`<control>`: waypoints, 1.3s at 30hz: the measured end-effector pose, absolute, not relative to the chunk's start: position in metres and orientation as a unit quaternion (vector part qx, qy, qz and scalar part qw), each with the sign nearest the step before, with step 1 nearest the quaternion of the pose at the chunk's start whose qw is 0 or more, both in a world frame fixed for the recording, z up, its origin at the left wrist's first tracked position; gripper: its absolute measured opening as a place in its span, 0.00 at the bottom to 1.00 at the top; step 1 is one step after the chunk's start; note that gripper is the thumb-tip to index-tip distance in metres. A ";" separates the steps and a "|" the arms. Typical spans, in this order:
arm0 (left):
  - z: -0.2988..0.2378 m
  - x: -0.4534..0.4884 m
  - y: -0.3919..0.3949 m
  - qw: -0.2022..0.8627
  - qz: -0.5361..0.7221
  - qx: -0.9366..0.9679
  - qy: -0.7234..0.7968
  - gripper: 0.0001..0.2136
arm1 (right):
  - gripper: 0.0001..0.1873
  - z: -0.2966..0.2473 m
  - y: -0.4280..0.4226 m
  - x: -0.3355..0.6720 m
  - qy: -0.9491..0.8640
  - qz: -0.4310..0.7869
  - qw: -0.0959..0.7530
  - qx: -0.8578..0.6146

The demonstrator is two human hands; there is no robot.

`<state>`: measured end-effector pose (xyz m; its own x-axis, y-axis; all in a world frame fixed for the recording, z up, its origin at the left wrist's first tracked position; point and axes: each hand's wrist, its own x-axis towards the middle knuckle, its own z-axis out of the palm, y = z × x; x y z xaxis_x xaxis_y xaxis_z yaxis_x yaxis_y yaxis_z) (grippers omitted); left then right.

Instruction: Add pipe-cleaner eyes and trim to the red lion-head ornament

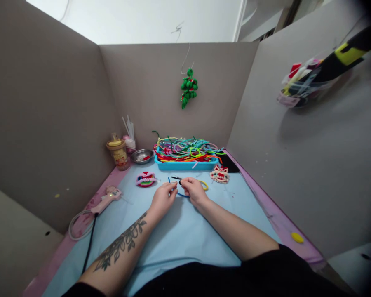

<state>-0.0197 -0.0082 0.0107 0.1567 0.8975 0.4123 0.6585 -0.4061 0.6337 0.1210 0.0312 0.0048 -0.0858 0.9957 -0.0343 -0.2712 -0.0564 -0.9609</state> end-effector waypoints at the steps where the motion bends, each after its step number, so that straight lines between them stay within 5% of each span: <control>1: 0.011 -0.021 -0.006 0.171 0.397 0.729 0.530 0.13 | 0.10 0.005 0.031 0.122 -0.440 0.600 0.525 -0.413; 9: 0.013 -0.025 0.002 0.336 0.444 0.636 0.535 0.11 | 0.12 0.002 0.024 0.119 -0.500 0.598 0.493 -0.385; 17: 0.017 -0.025 0.002 0.392 0.471 0.594 0.521 0.13 | 0.19 0.009 0.027 0.123 -0.470 0.654 0.487 -0.339; 24: 0.015 -0.025 0.003 0.391 0.474 0.607 0.504 0.13 | 0.15 0.010 0.025 0.123 -0.540 0.577 0.496 -0.360; 39: -0.001 -0.006 0.002 0.043 0.197 0.827 0.525 0.07 | 0.15 0.017 0.053 0.148 -0.506 0.555 0.529 -0.394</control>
<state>-0.0059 0.0025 -0.0011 0.3712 0.8853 0.2802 0.8512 -0.4450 0.2782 0.1483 0.0526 0.0168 -0.1293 0.9867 0.0980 -0.1889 0.0725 -0.9793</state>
